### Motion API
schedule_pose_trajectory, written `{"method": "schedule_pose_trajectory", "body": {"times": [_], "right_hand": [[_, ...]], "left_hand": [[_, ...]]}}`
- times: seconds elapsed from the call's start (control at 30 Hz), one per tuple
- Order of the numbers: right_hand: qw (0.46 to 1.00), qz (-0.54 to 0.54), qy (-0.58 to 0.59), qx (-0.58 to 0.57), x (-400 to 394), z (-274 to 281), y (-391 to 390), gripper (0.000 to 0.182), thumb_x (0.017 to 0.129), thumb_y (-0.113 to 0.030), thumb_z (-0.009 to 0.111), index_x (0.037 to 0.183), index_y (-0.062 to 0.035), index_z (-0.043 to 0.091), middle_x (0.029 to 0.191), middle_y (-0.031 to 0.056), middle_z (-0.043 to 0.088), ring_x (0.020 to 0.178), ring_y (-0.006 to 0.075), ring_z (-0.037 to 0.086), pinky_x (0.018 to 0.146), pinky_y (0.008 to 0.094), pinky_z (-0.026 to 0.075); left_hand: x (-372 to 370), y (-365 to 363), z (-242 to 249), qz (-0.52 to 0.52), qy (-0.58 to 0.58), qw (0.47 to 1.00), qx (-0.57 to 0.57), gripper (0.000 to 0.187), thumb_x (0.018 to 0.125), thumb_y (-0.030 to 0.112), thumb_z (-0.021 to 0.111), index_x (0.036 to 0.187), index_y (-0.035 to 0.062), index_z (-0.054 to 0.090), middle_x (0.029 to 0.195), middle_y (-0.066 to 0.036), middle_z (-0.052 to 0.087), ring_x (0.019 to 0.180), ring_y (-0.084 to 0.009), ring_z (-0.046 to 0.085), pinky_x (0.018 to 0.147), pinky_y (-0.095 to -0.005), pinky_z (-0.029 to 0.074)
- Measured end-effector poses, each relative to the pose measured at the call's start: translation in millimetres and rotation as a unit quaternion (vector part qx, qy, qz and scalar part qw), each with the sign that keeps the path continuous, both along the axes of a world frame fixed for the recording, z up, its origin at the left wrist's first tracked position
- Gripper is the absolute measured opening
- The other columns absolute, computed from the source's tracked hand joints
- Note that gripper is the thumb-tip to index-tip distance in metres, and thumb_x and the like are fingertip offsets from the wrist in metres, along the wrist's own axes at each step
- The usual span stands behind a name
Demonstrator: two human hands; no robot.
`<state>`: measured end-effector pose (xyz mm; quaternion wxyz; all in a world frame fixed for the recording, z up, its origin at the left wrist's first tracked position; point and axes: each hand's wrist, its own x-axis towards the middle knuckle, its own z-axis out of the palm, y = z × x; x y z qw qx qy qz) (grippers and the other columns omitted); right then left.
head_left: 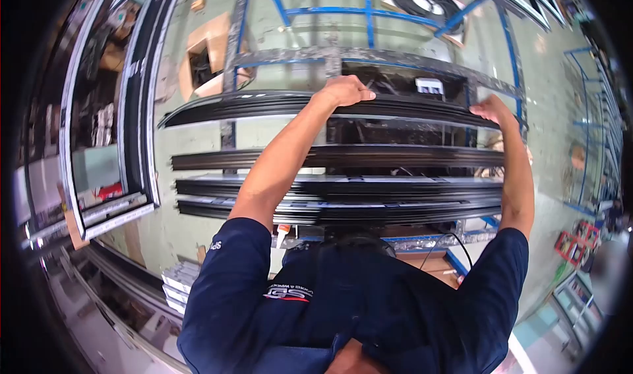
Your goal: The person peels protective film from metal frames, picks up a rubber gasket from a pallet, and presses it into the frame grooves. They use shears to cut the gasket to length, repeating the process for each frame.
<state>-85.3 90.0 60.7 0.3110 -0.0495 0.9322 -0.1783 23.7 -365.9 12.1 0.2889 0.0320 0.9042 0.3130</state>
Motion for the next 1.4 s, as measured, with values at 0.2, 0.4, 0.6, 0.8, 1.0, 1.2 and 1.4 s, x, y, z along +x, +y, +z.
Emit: {"method": "schedule_pose_trajectory", "body": {"times": [0.2,0.4,0.6,0.8,1.0,1.2,1.4], "right_hand": [[1.0,-0.012,0.012,0.011,-6,-15,10,0.039,0.078,-0.033,0.08,0.058,-0.005,0.062,0.053,-0.0005,0.054,0.047,0.0093,0.045,0.045,0.032,0.033],[1.0,-0.011,-0.006,-0.026,-9,-19,15,0.04,0.079,-0.035,0.08,0.06,-0.0029,0.064,0.054,-0.0012,0.053,0.049,0.0088,0.046,0.047,0.0305,0.035],[0.998,-0.042,-0.024,-0.028,-10,-23,17,0.033,0.081,-0.029,0.081,0.078,0.0029,0.074,0.059,-0.0007,0.056,0.053,0.0087,0.047,0.049,0.0285,0.037],[0.997,-0.05,-0.041,-0.031,-17,-34,32,0.035,0.082,-0.024,0.082,0.1,0.0055,0.075,0.069,-0.0012,0.062,0.059,0.0083,0.05,0.056,0.028,0.042],[0.997,-0.036,-0.045,-0.053,-16,-30,31,0.033,0.082,-0.027,0.082,0.082,0.005,0.074,0.064,-0.003,0.055,0.057,0.0079,0.045,0.054,0.0287,0.037],[0.996,-0.046,-0.04,-0.065,-17,-42,24,0.034,0.08,-0.029,0.08,0.068,-0.0003,0.068,0.062,-0.0023,0.055,0.056,0.0089,0.047,0.053,0.0306,0.037],[0.988,0.029,0.001,0.153,-3,11,-28,0.045,0.077,-0.047,0.077,0.064,-0.0055,0.065,0.057,0.0032,0.059,0.053,0.0143,0.052,0.051,0.0382,0.04]], "left_hand": [[54,-175,22,0.036,-0.034,0.995,-0.086,0.05,0.088,0.064,0.06,0.114,0.0238,0.075,0.115,-0.011,0.072,0.115,-0.0323,0.063,0.103,-0.0459,0.044],[98,-313,45,0.063,-0.059,0.99,-0.11,0.052,0.089,0.061,0.06,0.11,0.0151,0.075,0.11,-0.014,0.072,0.111,-0.0314,0.064,0.099,-0.046,0.044],[130,-412,36,0.097,-0.026,0.977,-0.189,0.051,0.088,0.06,0.062,0.1,0.0129,0.075,0.107,-0.012,0.071,0.11,-0.0308,0.063,0.105,-0.0498,0.035],[146,-462,50,0.114,-0.04,0.969,-0.216,0.051,0.085,0.06,0.066,0.106,0.0144,0.076,0.113,-0.01,0.069,0.12,-0.0299,0.057,0.105,-0.0545,0.031],[166,-526,50,0.193,-0.062,0.949,-0.242,0.051,0.08,0.059,0.073,0.107,0.0166,0.076,0.113,-0.009,0.071,0.12,-0.0283,0.058,0.108,-0.0511,0.032],[184,-582,48,0.212,-0.065,0.914,-0.34,0.04,0.078,0.048,0.077,0.115,0.0302,0.075,0.113,-0.003,0.073,0.11,-0.0253,0.066,0.101,-0.0448,0.046],[156,-439,32,0.174,0.346,0.842,-0.376,0.039,0.089,0.031,0.068,0.121,0.0099,0.069,0.118,-0.016,0.067,0.109,-0.0358,0.062,0.093,-0.0464,0.049]]}}
